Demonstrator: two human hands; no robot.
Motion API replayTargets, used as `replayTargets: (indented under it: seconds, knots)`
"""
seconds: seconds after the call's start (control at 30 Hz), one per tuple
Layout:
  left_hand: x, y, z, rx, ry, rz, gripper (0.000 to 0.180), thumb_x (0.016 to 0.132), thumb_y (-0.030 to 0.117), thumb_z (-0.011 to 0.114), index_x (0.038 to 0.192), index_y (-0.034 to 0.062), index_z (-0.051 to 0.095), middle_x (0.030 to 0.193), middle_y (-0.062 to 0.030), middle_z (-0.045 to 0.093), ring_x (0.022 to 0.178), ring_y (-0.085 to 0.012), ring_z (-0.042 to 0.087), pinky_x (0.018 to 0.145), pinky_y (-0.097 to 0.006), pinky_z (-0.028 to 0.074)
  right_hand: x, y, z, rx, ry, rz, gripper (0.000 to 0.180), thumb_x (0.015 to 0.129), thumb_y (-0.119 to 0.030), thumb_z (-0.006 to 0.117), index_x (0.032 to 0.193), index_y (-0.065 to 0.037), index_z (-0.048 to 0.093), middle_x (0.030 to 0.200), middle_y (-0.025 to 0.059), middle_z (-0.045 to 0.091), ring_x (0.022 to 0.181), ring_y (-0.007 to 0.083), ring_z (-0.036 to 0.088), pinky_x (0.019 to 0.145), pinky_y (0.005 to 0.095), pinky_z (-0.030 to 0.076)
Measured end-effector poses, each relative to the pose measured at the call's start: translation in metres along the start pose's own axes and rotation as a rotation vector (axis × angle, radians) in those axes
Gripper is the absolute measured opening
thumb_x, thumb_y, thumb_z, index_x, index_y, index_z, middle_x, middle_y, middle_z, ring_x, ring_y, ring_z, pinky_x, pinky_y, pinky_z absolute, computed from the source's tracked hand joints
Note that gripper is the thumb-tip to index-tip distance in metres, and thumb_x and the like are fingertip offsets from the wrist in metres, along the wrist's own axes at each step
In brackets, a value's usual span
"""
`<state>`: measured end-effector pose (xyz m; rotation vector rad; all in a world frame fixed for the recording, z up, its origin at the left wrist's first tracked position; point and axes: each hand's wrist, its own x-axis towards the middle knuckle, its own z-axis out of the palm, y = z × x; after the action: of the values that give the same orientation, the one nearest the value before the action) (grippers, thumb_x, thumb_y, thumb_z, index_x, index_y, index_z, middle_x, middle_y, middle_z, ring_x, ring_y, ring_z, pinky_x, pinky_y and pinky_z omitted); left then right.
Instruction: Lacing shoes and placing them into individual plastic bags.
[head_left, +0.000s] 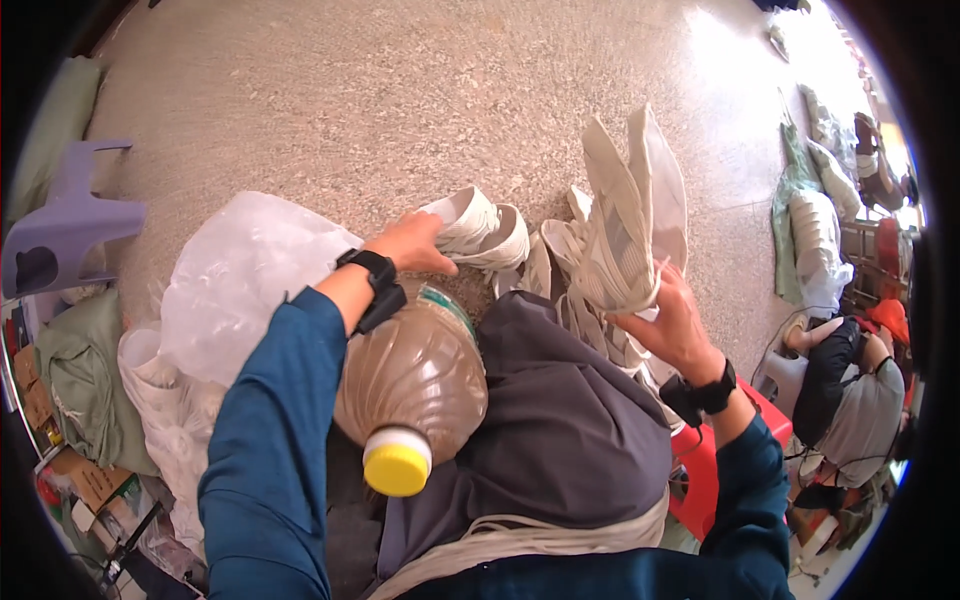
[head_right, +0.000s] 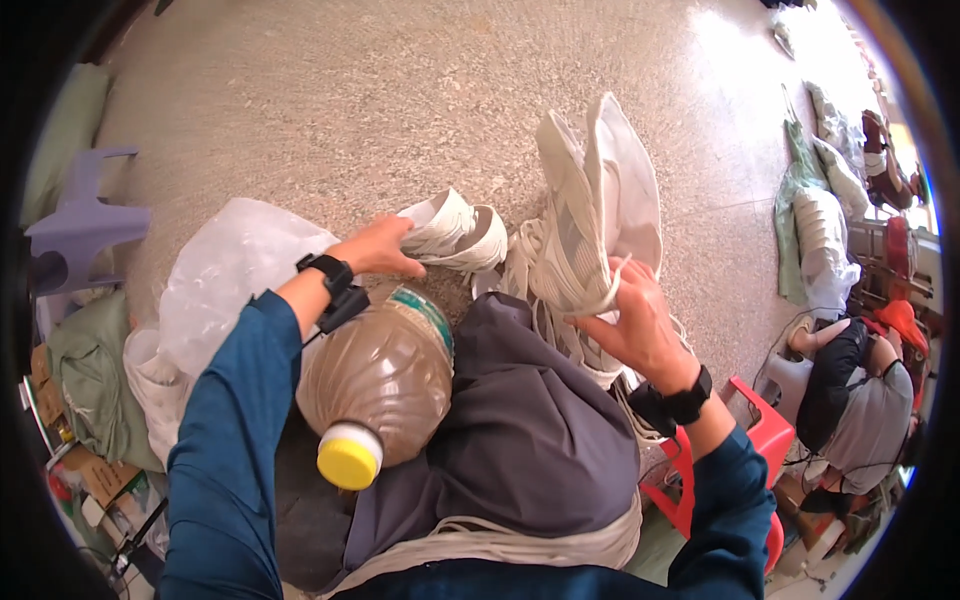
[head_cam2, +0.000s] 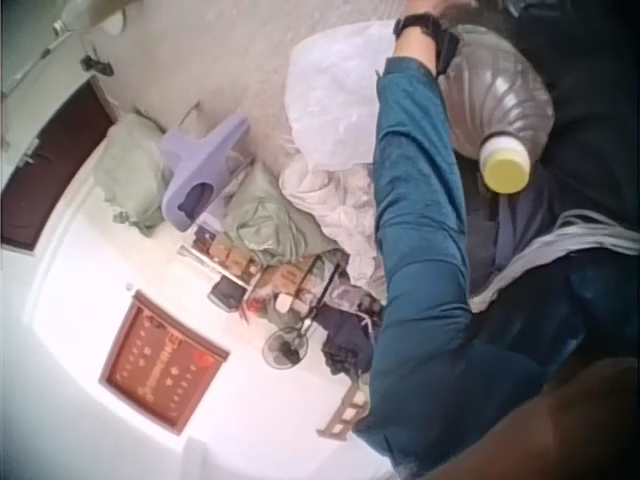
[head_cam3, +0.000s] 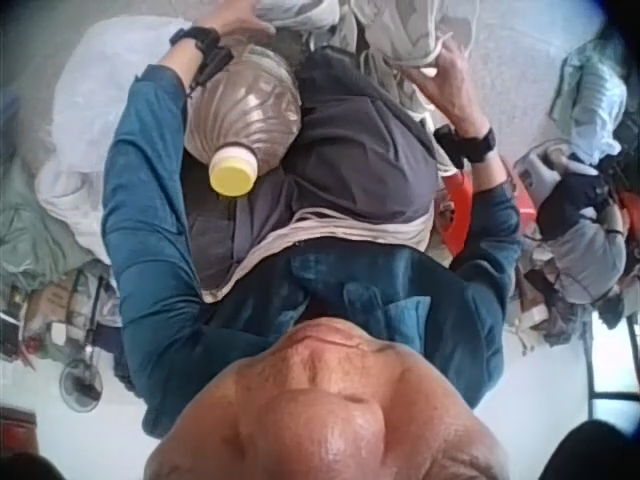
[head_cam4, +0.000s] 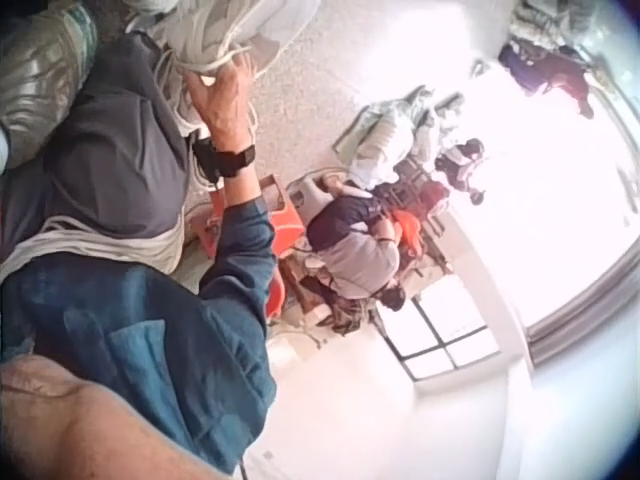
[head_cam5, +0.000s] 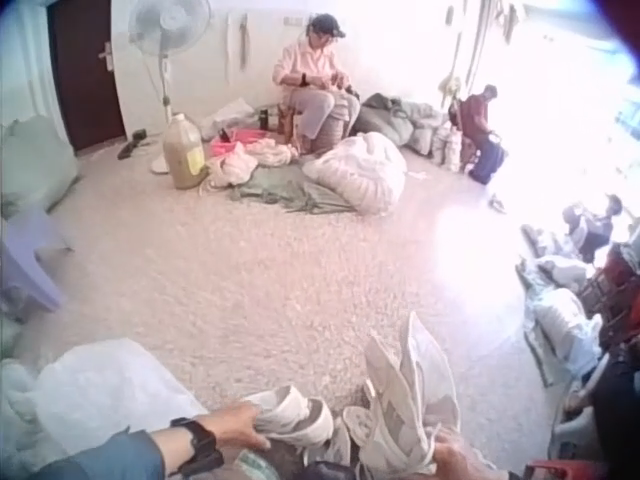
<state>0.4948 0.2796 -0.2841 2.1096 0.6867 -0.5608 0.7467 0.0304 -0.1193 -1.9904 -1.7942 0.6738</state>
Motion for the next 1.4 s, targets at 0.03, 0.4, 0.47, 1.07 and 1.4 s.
replayTargets:
  seconds: [0.03,0.4,0.47,1.07,1.4]
  knots:
    - [0.015,-0.001,0.011,-0.054,-0.023,-0.003,0.087,0.066,0.041,0.083,0.130,-0.0087,0.051,0.124,-0.0285,0.060,0.119,-0.0391,0.055,0.101,-0.040,0.044,0.000,0.004,0.002,0.001,-0.006,0.014,0.038,0.071,-0.019,0.081,0.105,-0.005,0.070,0.111,0.0160,0.065,0.103,0.0352,0.059,0.094,0.0435,0.042]
    - [0.075,0.058,0.035,0.017,-0.130,-0.132,0.084,0.068,0.054,0.080,0.123,-0.0057,0.056,0.125,-0.0241,0.062,0.120,-0.0365,0.057,0.103,-0.048,0.039,-0.014,0.037,0.031,0.205,0.076,0.349,0.036,0.071,-0.015,0.084,0.104,-0.007,0.074,0.108,0.0131,0.069,0.101,0.0314,0.062,0.089,0.0403,0.048]
    - [0.081,0.054,0.043,0.063,-0.006,-0.123,0.065,0.068,0.047,0.079,0.111,0.0001,0.063,0.115,-0.0206,0.067,0.110,-0.0390,0.061,0.098,-0.048,0.043,-0.014,0.036,0.031,0.185,0.095,0.346,0.034,0.071,-0.015,0.083,0.103,-0.007,0.074,0.106,0.0128,0.070,0.098,0.0310,0.063,0.088,0.0396,0.049]
    - [-0.167,0.244,-0.059,0.519,0.088,0.752,0.028,0.064,0.011,0.071,0.090,0.0026,0.062,0.085,-0.0126,0.064,0.092,-0.0313,0.063,0.080,-0.040,0.047,-0.010,-0.091,-0.097,0.031,0.300,-0.136,0.034,0.072,-0.017,0.082,0.102,-0.004,0.070,0.100,0.0169,0.068,0.094,0.0378,0.063,0.082,0.0431,0.049]
    - [-0.335,0.265,0.034,0.386,0.578,0.777,0.056,0.072,0.002,0.065,0.126,0.0043,0.054,0.131,-0.0157,0.052,0.129,-0.0305,0.048,0.114,-0.049,0.031,-0.167,-0.181,-0.125,0.315,-0.215,-0.050,0.042,0.072,-0.018,0.082,0.108,-0.001,0.067,0.098,0.0193,0.070,0.091,0.0356,0.068,0.079,0.0376,0.053]
